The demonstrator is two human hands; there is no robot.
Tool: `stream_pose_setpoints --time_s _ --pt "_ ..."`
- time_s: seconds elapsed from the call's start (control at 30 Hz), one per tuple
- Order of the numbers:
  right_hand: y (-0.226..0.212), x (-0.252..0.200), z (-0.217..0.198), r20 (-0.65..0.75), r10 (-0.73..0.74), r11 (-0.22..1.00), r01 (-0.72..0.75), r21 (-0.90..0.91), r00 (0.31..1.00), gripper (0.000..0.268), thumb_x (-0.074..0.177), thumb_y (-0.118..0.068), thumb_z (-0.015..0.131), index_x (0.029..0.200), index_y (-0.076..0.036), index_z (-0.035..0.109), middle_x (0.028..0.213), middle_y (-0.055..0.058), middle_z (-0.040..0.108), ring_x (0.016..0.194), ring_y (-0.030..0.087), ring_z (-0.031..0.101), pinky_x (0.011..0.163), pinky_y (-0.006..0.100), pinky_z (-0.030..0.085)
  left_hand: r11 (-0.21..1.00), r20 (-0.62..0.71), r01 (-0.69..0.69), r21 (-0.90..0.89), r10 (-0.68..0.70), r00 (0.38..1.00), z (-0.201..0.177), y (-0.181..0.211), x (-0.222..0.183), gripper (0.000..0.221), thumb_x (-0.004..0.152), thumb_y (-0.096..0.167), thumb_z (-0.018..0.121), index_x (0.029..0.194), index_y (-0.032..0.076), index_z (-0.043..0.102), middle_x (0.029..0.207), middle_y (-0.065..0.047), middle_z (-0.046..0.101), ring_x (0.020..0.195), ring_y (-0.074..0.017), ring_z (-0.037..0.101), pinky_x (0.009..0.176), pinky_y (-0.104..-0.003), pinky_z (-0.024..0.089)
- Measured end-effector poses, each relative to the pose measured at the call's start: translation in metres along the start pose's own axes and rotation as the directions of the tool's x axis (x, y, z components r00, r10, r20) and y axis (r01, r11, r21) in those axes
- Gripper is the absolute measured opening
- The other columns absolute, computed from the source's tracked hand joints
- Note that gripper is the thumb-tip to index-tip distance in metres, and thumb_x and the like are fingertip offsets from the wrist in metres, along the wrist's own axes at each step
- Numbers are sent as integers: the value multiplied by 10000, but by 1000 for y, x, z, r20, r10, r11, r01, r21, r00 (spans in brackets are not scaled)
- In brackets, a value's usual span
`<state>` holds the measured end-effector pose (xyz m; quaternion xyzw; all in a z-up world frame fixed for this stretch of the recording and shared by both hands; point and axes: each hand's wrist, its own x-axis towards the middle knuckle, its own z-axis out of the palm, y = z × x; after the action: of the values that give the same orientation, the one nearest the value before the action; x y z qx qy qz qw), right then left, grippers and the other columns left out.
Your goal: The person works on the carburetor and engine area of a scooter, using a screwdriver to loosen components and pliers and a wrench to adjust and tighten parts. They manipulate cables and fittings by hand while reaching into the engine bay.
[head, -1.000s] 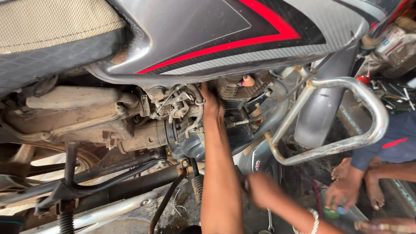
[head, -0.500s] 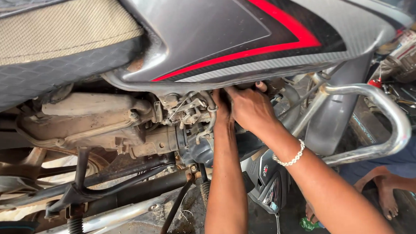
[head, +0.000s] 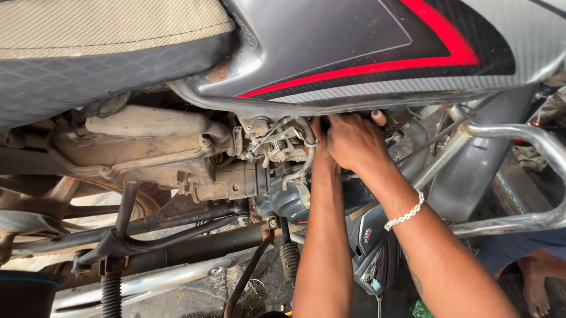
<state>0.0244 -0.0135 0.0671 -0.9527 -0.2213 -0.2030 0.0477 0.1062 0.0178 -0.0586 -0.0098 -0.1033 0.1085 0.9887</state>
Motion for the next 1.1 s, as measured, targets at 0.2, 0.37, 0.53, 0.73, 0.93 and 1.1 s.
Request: stream_pose_setpoints --time_s 0.2,0.37,0.53,0.73,0.93,1.1 --pt "-20 -8 -15 44 120 991 -122 46 992 406 890 -155 619 1287 -73 620 891 292 711 833 490 694 769 572 546 991 25 10 134 -14 1000 17 18 -11 356 1023 209 630 1286 -31 624 1217 -144 678 1104 -233 653 952 -344 544" --pt "-12 -2 -1 -22 93 994 -92 54 995 278 903 -162 649 1171 -91 667 876 291 716 809 495 691 749 587 538 985 -108 -5 174 24 994 0 9 0 345 1003 188 628 1294 4 616 1233 -97 672 1111 -206 638 950 -334 535" --pt "-19 -5 -8 -53 100 988 -93 120 994 325 886 -169 667 1197 -77 652 806 292 701 767 499 687 722 581 539 986 -23 -69 155 73 997 4 8 -5 312 1061 181 637 1295 -26 620 1198 -141 652 1086 -238 611 936 -365 502" --pt "-29 -11 -13 -40 113 991 -110 81 993 342 903 -112 639 1243 -87 652 817 289 703 757 484 695 709 567 554 975 30 -65 211 60 998 15 22 -12 308 1040 202 630 1267 -6 628 1230 -113 663 1120 -210 623 978 -327 517" --pt "-21 -7 -8 -59 97 991 -91 94 994 375 875 -127 669 1246 -81 649 810 286 706 750 492 686 705 579 542 987 33 -40 155 35 999 5 12 -4 336 1034 242 638 1288 21 624 1222 -110 655 1108 -211 619 958 -344 509" --pt "-29 -16 -13 -90 117 984 -103 147 989 464 864 -84 641 1328 -94 628 827 281 707 750 488 685 704 579 539 980 23 -31 199 27 999 15 24 -9 369 1024 258 658 1277 -10 633 1231 -127 661 1118 -222 629 975 -338 522"
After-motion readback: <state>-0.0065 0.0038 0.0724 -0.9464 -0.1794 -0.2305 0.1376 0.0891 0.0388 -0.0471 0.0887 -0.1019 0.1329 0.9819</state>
